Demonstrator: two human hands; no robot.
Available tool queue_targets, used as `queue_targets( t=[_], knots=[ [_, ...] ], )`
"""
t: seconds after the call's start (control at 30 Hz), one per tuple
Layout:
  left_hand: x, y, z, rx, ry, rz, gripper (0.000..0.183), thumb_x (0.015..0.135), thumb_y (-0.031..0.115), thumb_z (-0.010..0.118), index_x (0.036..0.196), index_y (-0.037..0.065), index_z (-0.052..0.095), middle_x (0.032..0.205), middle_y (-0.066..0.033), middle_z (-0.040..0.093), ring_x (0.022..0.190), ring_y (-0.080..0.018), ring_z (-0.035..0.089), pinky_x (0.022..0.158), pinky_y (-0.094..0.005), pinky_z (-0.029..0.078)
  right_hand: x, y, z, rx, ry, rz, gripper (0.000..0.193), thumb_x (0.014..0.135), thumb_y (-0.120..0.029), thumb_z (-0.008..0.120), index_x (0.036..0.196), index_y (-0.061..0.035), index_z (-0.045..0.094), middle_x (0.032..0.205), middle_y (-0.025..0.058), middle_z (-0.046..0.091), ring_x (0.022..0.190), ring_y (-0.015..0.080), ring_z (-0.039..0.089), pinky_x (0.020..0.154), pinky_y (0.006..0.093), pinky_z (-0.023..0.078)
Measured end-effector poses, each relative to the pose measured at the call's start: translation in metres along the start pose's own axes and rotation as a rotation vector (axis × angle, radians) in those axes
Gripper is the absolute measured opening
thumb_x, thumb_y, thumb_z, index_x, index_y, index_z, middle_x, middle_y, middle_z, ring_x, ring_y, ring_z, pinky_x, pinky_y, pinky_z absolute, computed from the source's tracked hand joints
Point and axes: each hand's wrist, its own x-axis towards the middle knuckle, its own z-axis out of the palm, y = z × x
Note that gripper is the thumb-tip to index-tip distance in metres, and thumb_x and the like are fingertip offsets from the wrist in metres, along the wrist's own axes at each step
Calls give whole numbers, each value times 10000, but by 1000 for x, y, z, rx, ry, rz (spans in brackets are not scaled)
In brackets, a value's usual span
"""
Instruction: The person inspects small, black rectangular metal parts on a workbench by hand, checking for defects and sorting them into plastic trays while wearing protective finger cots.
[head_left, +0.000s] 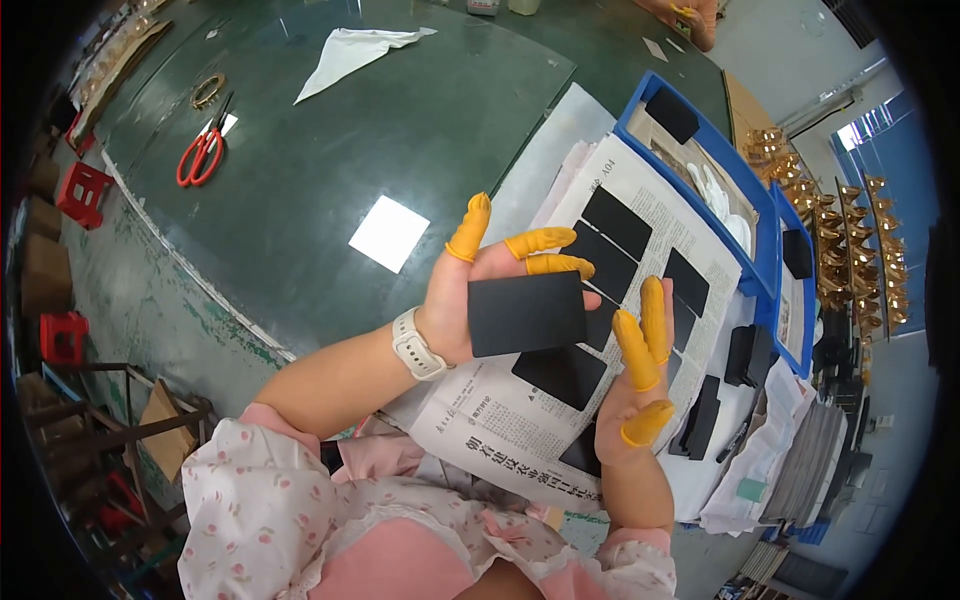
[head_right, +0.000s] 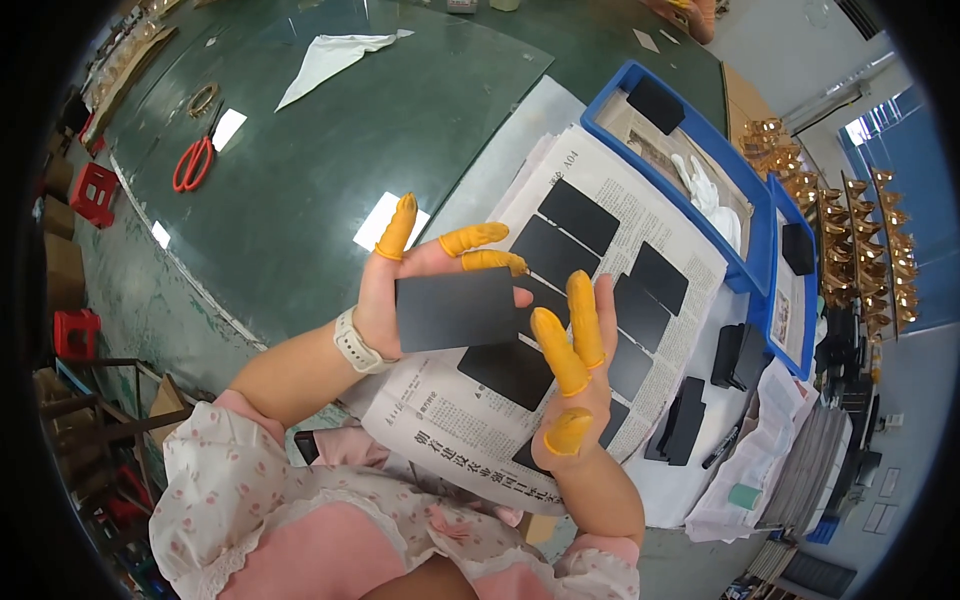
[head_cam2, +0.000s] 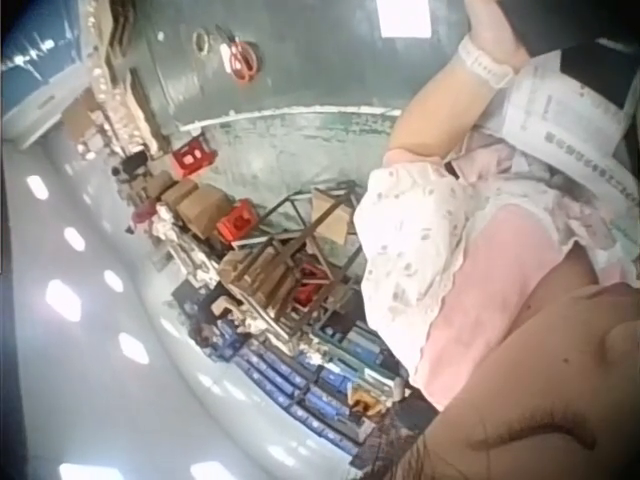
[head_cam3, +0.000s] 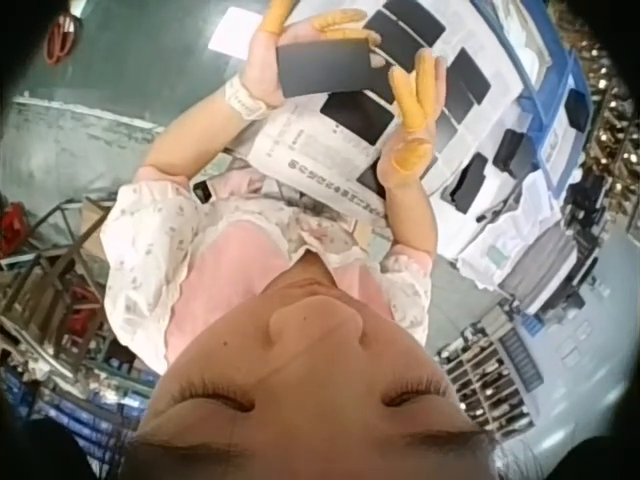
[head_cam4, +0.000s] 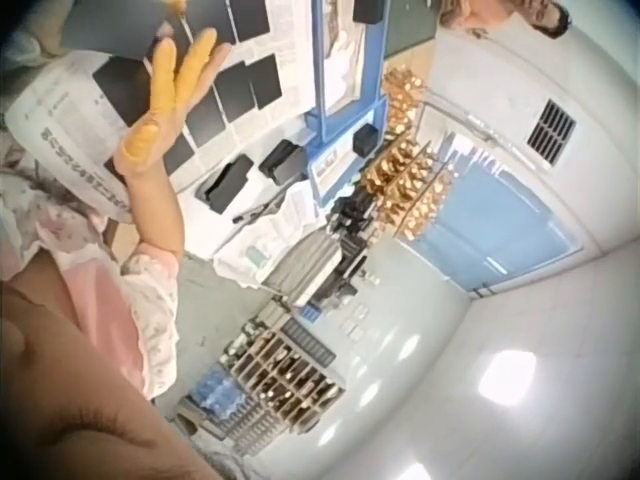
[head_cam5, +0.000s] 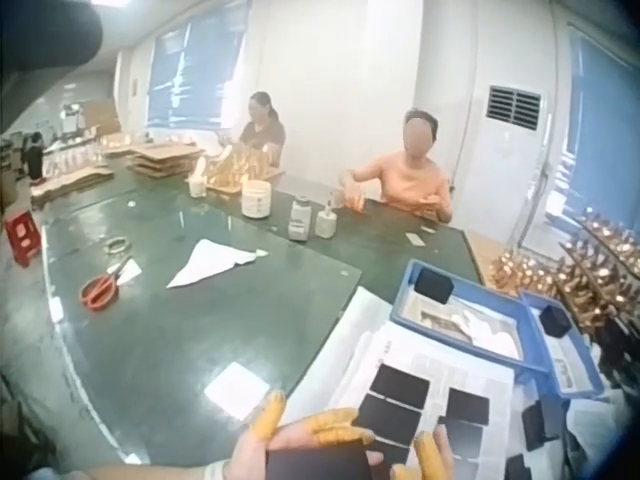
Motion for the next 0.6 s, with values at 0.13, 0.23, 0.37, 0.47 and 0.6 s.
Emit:
queue_targets(
  t=[0.13,0.23,0.37,0.47,0.6],
  knots=[
    [0,4,-6,-121,-85,-39,946,954,795,377,1453,-1,480,1395,-320,556,1275,-525,562,1083,-557,469,-1,3,-1,-49,12,-11,798,1056,-644,211,1415,-59,618,1678,249,230,1567,389,200,1250,520,124],
    [0,4,-7,-138,-87,-31,943,957,789,379,1446,-11,482,1389,-330,556,1276,-534,557,1084,-561,468,0,0,0,-35,19,32,784,1058,-638,216,1417,-68,618,1675,244,242,1568,388,197,1248,518,136],
    [1,4,-5,-117,-75,-20,931,961,782,381,1431,-13,494,1379,-333,561,1270,-518,568,1083,-557,471,1,-4,-2,-153,-34,-14,778,1064,-628,200,1423,-75,613,1656,246,289,1565,389,204,1243,518,150],
    [-1,3,-4,-81,-55,0,923,962,782,380,1420,-11,501,1380,-326,564,1263,-494,583,1081,-542,477,4,-8,-6,-269,-147,-52,758,1044,-642,263,1443,-92,601,1643,233,331,1554,443,181,1232,553,138],
    [-2,0,-1,-21,7,26,909,965,779,375,1410,-2,508,1370,-311,577,1240,-453,609,1082,-523,482,2,-16,5,-594,-390,-170,879,874,-795,487,1490,-172,561,1687,225,215,1501,570,143,1126,768,102]
  ],
)
